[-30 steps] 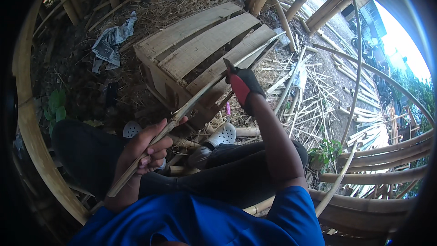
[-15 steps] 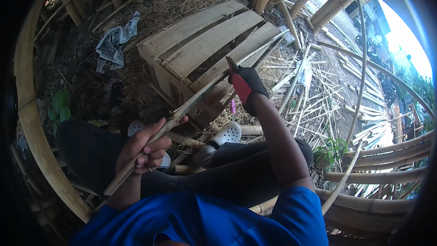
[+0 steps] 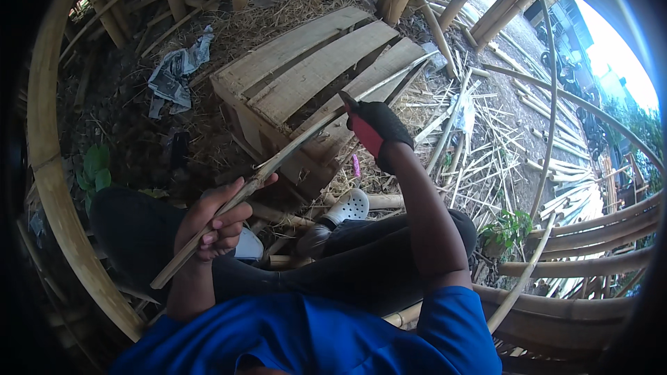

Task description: Using a knife to shave and refine a thin strip of bamboo.

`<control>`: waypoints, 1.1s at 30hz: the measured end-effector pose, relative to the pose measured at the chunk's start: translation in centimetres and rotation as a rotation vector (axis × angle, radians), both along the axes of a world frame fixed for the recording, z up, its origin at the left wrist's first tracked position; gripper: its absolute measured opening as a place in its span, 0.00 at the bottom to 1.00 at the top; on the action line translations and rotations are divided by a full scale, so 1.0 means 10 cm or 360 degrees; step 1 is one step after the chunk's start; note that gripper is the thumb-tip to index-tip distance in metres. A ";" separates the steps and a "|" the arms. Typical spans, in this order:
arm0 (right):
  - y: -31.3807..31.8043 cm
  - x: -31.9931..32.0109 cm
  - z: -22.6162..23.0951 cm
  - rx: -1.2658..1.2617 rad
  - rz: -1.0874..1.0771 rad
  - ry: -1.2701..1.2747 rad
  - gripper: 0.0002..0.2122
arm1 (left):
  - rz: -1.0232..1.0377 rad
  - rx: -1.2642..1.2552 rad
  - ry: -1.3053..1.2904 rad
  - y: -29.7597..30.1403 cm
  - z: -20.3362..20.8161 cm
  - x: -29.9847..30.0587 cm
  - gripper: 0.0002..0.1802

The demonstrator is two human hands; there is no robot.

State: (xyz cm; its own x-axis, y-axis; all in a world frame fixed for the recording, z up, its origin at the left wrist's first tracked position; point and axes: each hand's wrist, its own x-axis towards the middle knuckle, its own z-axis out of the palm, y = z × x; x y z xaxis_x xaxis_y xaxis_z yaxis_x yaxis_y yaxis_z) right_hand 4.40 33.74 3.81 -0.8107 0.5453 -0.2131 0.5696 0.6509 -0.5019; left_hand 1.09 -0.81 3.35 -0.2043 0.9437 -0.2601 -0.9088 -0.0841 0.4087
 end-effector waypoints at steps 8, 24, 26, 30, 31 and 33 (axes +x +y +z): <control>-0.10 0.24 0.16 0.0823 0.0631 -0.0193 0.16 | 0.0170 -0.0176 0.0286 -0.05 0.12 0.05 0.27; -0.27 -0.01 -0.14 0.0905 0.0758 0.0461 0.09 | 0.0247 -0.0252 0.0334 -0.01 0.06 -0.04 0.27; -0.41 -0.03 -0.09 0.0855 0.0815 0.0433 0.11 | 0.0236 -0.0295 0.0382 0.01 0.05 -0.05 0.27; -0.13 -0.13 -0.26 0.1038 0.0705 -0.0158 0.24 | 0.0215 -0.0276 0.0386 0.08 0.06 -0.05 0.29; 0.04 -0.24 -0.29 0.0918 0.0538 -0.0167 0.26 | 0.0216 -0.0274 0.0392 0.06 0.03 -0.06 0.28; 0.36 -0.27 -0.18 0.1050 0.0002 -0.0204 0.16 | 0.0242 -0.0277 0.0396 -0.01 0.04 -0.04 0.27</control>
State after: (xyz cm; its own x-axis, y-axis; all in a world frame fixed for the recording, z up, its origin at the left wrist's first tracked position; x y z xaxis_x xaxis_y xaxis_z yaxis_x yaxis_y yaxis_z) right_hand 1.69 37.32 1.98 -0.8021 0.5931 0.0700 0.5971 0.7988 0.0729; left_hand 0.66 -0.88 3.72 -0.4167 0.8435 -0.3389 -0.7619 -0.1207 0.6363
